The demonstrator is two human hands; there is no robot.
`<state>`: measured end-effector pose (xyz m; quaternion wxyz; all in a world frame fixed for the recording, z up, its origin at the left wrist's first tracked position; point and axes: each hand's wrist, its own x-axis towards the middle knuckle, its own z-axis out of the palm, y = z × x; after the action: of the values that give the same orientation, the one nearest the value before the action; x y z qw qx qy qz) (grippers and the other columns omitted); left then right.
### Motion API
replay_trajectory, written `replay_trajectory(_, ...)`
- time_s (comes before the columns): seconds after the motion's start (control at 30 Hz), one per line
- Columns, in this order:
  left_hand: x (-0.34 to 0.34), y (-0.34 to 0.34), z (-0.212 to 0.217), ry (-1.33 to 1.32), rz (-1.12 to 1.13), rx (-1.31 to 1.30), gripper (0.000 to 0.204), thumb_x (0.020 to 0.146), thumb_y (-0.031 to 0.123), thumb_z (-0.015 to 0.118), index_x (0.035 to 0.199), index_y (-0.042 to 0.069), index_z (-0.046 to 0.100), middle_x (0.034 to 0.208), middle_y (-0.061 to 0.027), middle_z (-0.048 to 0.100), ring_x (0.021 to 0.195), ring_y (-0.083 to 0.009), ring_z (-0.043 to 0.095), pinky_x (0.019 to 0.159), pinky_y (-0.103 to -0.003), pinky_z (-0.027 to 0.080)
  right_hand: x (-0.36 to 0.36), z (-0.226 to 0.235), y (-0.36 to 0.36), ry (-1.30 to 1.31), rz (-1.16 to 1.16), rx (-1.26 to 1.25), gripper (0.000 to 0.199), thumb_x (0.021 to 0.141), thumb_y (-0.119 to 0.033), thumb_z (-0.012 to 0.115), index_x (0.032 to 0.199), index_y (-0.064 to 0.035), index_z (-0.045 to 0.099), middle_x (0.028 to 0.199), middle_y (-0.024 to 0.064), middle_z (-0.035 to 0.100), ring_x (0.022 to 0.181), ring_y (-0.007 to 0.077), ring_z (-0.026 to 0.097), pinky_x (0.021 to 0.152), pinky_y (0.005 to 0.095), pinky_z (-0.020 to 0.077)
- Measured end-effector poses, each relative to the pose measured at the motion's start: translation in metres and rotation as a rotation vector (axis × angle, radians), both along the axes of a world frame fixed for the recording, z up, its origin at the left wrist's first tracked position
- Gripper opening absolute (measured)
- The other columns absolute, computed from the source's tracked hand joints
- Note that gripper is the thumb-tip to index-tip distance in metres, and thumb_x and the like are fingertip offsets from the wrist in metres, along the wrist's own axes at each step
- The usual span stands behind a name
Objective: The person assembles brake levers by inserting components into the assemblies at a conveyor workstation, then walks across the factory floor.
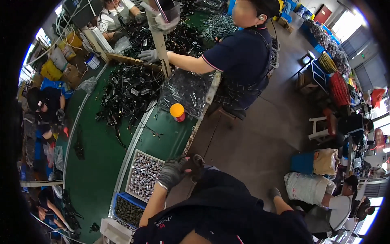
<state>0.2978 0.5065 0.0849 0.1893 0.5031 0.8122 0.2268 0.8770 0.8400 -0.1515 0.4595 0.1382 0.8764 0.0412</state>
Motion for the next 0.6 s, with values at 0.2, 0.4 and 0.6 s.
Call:
replay_trajectory(0.2, -0.022, 0.046, -0.043, -0.201, 0.136, 0.082, 0.045, 0.079, 0.030, 0.066, 0.118, 0.011, 0.055, 0.111, -0.0144, 0.060, 0.100, -0.0350, 0.058, 0.084, -0.041, 0.047, 0.189, 0.015, 0.009, -0.248, -0.177, 0.102, 0.036, 0.090, -0.037, 0.039, 0.109, -0.0208, 0.065, 0.117, 0.0036, 0.062, 0.107, 0.0241, 0.058, 0.081, 0.0418, 0.0479)
replay_trajectory(0.4, -0.207, 0.048, -0.015, 0.590, 0.626, 0.039, 0.053, 0.073, 0.033, 0.070, 0.117, 0.006, 0.056, 0.118, -0.0140, 0.058, 0.110, -0.0337, 0.053, 0.095, -0.042, 0.041, -0.057, -0.013, 0.004, 0.746, -0.425, -0.299, 0.024, 0.086, -0.028, 0.054, 0.100, -0.0146, 0.068, 0.093, 0.0059, 0.068, 0.086, 0.0203, 0.064, 0.077, 0.0377, 0.0503)
replay_trajectory(0.6, -0.329, 0.112, -0.046, 0.622, 0.673, -0.435, 0.092, 0.066, 0.046, 0.071, 0.141, 0.009, 0.032, 0.142, -0.0132, 0.037, 0.134, -0.0326, 0.029, 0.112, -0.051, 0.015, -0.240, 0.178, -0.024, 0.537, -1.031, -0.516, 0.024, 0.085, -0.023, 0.064, 0.104, -0.0082, 0.067, 0.105, 0.0144, 0.065, 0.099, 0.0229, 0.062, 0.086, 0.0363, 0.0482)
